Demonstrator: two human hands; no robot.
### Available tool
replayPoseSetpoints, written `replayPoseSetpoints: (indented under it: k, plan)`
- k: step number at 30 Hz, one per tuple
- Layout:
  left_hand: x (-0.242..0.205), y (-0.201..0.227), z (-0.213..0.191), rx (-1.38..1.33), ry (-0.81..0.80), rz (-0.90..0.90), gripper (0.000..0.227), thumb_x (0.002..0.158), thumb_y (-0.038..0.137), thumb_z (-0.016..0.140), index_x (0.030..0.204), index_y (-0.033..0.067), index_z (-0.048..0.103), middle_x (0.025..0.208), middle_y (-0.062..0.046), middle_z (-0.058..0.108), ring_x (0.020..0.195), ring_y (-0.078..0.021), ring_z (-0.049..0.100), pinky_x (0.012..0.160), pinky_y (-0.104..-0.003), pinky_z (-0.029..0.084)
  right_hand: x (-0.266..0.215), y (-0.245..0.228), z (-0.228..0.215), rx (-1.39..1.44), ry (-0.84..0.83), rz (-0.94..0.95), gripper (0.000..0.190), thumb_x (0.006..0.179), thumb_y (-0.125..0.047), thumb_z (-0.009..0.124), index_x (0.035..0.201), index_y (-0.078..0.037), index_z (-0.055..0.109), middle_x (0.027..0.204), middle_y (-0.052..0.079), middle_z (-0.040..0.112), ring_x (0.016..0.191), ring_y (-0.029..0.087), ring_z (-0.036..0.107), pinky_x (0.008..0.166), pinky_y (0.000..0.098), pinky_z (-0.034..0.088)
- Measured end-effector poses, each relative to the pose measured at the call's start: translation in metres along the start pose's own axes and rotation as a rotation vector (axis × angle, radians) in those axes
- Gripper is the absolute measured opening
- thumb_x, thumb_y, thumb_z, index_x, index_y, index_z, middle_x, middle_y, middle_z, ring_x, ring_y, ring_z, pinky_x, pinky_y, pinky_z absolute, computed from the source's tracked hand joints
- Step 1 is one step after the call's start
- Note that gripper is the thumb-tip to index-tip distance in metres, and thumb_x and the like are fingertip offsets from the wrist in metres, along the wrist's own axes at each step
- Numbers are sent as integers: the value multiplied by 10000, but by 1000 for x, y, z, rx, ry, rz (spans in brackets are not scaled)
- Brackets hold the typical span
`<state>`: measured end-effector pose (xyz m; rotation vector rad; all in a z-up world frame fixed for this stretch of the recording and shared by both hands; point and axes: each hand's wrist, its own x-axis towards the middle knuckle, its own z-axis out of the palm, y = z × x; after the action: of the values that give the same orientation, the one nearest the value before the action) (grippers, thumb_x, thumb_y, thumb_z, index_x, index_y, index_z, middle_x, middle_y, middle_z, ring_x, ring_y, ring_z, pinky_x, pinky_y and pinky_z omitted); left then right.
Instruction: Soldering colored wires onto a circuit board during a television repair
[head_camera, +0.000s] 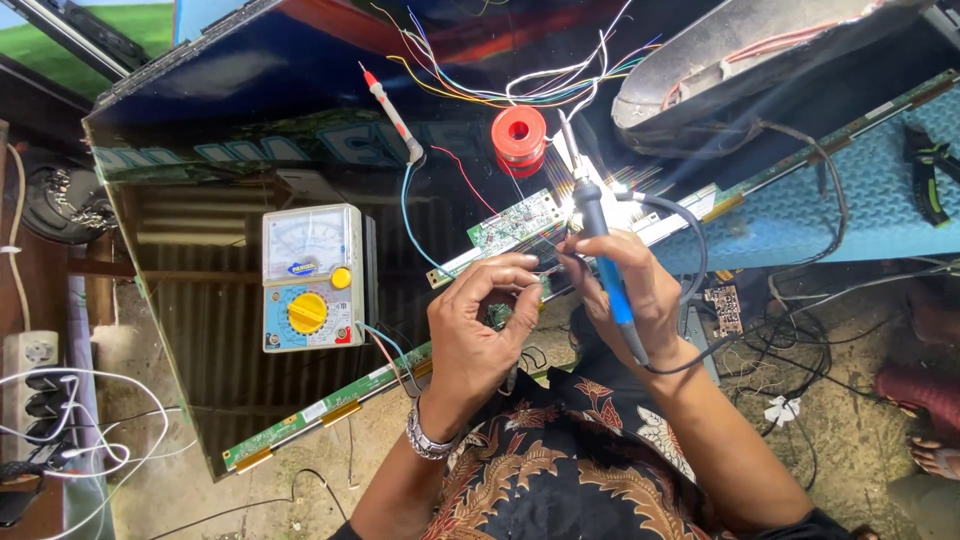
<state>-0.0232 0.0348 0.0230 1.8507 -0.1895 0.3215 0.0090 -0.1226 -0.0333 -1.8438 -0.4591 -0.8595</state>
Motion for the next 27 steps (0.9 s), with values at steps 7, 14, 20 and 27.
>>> replayPoseSetpoints:
  k: [7,14,20,27]
  plan:
    - [11,-8,18,-144,-118,-88,54,899,71,732,923,31,704,1144,-201,760,963,-327,768,785,-400,645,5,-2,-10,95,4,-52,237,854,56,829,1029,-41,702,924,122,773,836,323,769,756,394,614]
    - [14,-19,26,-138,-82,-81,64,841,28,776,847,18,714,1087,-191,779,949,-308,781,785,-392,652,-1,3,-37,153,26,-50,225,853,9,831,1047,5,719,931,168,780,811,350,763,737,429,627]
    - [15,-17,36,-61,-6,18,76,788,-38,776,801,9,717,1020,-180,792,881,-282,792,727,-371,666,-45,-14,-72,145,150,247,357,1045,-194,541,1217,117,576,900,219,766,813,308,788,738,366,627]
    - [8,-21,42,28,-3,74,108,860,-14,735,883,44,648,1030,-156,764,910,-219,790,785,-268,669,-82,-23,-91,-71,97,388,400,1028,-261,542,1255,48,652,929,198,767,627,158,671,570,264,485]
